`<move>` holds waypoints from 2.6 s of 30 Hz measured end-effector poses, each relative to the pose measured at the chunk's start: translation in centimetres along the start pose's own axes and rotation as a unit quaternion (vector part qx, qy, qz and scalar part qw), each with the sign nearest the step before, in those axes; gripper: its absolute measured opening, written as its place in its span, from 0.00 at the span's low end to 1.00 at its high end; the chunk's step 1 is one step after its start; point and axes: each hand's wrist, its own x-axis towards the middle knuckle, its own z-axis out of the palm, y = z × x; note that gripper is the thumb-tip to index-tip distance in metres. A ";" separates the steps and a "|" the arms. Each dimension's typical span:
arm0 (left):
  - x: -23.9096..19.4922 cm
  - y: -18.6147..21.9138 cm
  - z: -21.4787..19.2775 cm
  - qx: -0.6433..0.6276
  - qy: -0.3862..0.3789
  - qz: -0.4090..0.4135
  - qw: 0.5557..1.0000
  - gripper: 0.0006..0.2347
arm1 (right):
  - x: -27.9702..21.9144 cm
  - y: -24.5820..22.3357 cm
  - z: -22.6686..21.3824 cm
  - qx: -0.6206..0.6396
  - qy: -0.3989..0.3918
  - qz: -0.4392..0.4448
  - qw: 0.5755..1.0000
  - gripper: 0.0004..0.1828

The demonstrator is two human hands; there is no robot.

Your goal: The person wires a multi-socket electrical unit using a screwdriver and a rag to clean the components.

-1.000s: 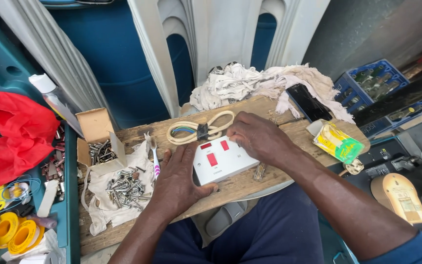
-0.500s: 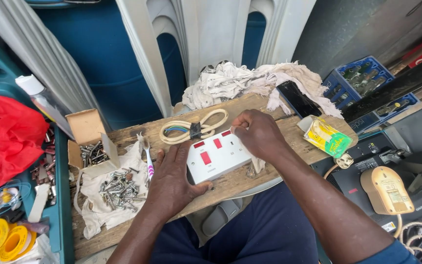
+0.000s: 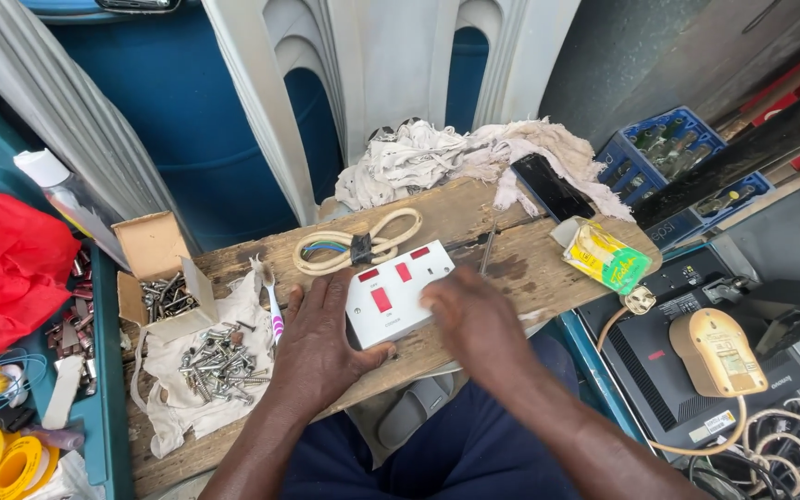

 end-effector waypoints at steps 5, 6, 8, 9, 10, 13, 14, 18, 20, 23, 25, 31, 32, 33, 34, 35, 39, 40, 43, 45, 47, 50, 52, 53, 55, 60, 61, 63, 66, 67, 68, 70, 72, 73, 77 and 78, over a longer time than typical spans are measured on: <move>0.1 -2.9 2.5 0.012 0.055 0.044 0.997 0.48 | -1.7 0.2 3.5 -0.006 0.110 -0.068 0.992 0.09; 1.1 -3.8 3.7 0.028 0.099 0.089 0.991 0.50 | -2.1 -0.3 4.7 -0.025 0.118 -0.135 0.983 0.10; 0.6 -1.3 1.4 0.013 0.057 0.051 0.997 0.48 | -0.9 0.9 3.5 0.000 0.096 -0.075 0.993 0.09; 0.1 -0.5 0.2 -0.001 0.014 0.004 1.000 0.46 | -0.3 1.2 3.4 0.028 0.067 -0.016 0.997 0.10; 0.1 -0.5 0.0 0.001 0.013 0.001 1.000 0.46 | -0.1 1.6 2.7 0.031 0.065 -0.016 0.997 0.10; -0.6 -0.1 -0.3 -0.001 0.007 0.011 1.000 0.46 | -0.3 2.2 1.6 0.034 0.153 0.033 0.987 0.09; -0.8 0.0 -0.3 -0.002 0.006 0.001 1.000 0.46 | -0.6 1.9 1.9 0.056 0.164 0.043 0.984 0.08; -0.4 0.3 -0.4 -0.027 0.006 -0.013 1.000 0.47 | -0.8 1.7 2.1 0.127 0.208 0.067 0.968 0.08; -0.8 0.1 -0.7 -0.042 -0.001 -0.011 0.999 0.47 | -1.3 0.9 1.9 0.156 0.224 0.089 0.958 0.08; -1.0 0.5 -0.9 -0.065 0.000 -0.008 0.998 0.49 | -1.2 0.6 1.5 0.167 0.244 0.104 0.949 0.08; -0.9 0.6 -0.8 -0.068 0.006 -0.008 0.998 0.49 | -1.1 0.7 1.6 0.153 0.249 0.098 0.951 0.08; -0.6 0.1 0.2 -0.049 0.018 -0.016 0.999 0.47 | -3.0 -2.3 4.8 0.119 0.254 0.046 0.959 0.03; -0.7 0.1 0.2 -0.037 0.012 -0.018 0.999 0.46 | -3.8 -3.4 6.3 0.136 0.212 0.023 0.968 0.05; -0.9 0.0 0.2 -0.024 0.008 -0.021 0.999 0.45 | -4.6 -4.6 8.0 0.153 0.168 -0.001 0.974 0.08; -0.5 0.3 -0.2 -0.022 0.010 -0.022 0.999 0.45 | -3.7 -3.3 7.0 0.156 0.169 -0.004 0.973 0.08; -0.7 0.3 -0.5 -0.010 0.007 -0.012 1.000 0.46 | -3.2 -2.2 6.5 0.149 0.162 -0.002 0.976 0.06; -1.3 0.8 -1.2 0.013 -0.005 0.008 1.000 0.49 | -2.3 1.9 3.8 0.073 0.260 0.019 0.963 0.06; -1.1 0.4 -1.2 0.012 0.000 0.006 1.000 0.49 | -2.5 0.7 5.2 0.072 0.259 0.014 0.963 0.06; -0.3 -0.3 -0.8 0.033 -0.012 0.007 0.999 0.51 | -3.5 -2.3 8.1 0.097 0.202 -0.049 0.973 0.08; -0.5 -0.9 -0.7 0.035 -0.008 0.022 0.999 0.47 | -4.3 -4.5 9.0 0.113 0.237 -0.140 0.955 0.09; 0.4 -3.8 2.2 0.048 0.034 0.066 0.996 0.50 | -5.6 -3.4 8.4 0.118 0.234 -0.180 0.948 0.10; 1.1 -5.0 2.4 0.059 0.066 0.108 0.990 0.52 | -5.5 -3.3 8.6 0.121 0.255 -0.241 0.929 0.10; 1.2 -4.4 2.4 0.051 0.042 0.111 0.992 0.51 | -5.6 -2.5 9.0 0.114 0.279 -0.248 0.921 0.08; 1.3 -4.3 2.2 0.054 0.029 0.099 0.993 0.52 | -5.4 -2.0 9.2 0.110 0.269 -0.263 0.920 0.09; 1.1 -4.1 2.1 0.057 0.015 0.085 0.995 0.53 | -5.7 -1.6 8.9 0.107 0.257 -0.276 0.920 0.09; -0.6 -0.2 -2.1 0.038 -0.048 0.022 0.998 0.47 | -4.7 1.0 7.0 0.058 0.352 -0.124 0.926 0.07; -0.7 -0.4 -2.1 0.038 -0.050 0.021 0.998 0.47 | -4.9 0.1 7.4 0.059 0.351 -0.122 0.927 0.07; -0.4 -0.3 -2.2 0.048 -0.050 0.024 0.997 0.49 | -4.8 -1.5 7.5 0.058 0.308 -0.150 0.937 0.08; -0.6 0.0 -2.3 0.042 -0.054 0.016 0.998 0.48 | -5.0 -3.7 8.5 0.057 0.259 -0.184 0.946 0.09; -1.0 0.2 -2.5 0.041 -0.053 0.010 0.998 0.48 | -4.9 -3.7 7.6 0.060 0.254 -0.187 0.947 0.09; -1.4 0.4 -2.7 0.026 -0.061 0.008 0.998 0.50 | -4.9 -3.7 6.9 0.086 0.207 -0.153 0.962 0.09; -1.5 0.1 -3.4 0.012 -0.054 0.000 0.998 0.51 | -3.6 -4.2 6.2 0.113 0.156 -0.135 0.972 0.09; -1.7 -0.4 -3.2 -0.061 -0.062 -0.027 0.996 0.56 | -3.4 -4.5 6.1 0.071 0.115 -0.120 0.983 0.11; -1.6 -0.4 -3.4 -0.063 -0.053 -0.030 0.996 0.56 | -3.0 -4.8 5.8 0.070 0.114 -0.130 0.983 0.11; -1.5 -1.4 -2.7 -0.067 -0.056 -0.024 0.996 0.57 | -0.1 -6.3 6.6 0.019 0.049 -0.109 0.993 0.09; -1.2 -1.8 -2.2 -0.075 -0.047 -0.006 0.996 0.59 | 1.2 -6.7 7.2 -0.013 0.063 -0.130 0.989 0.11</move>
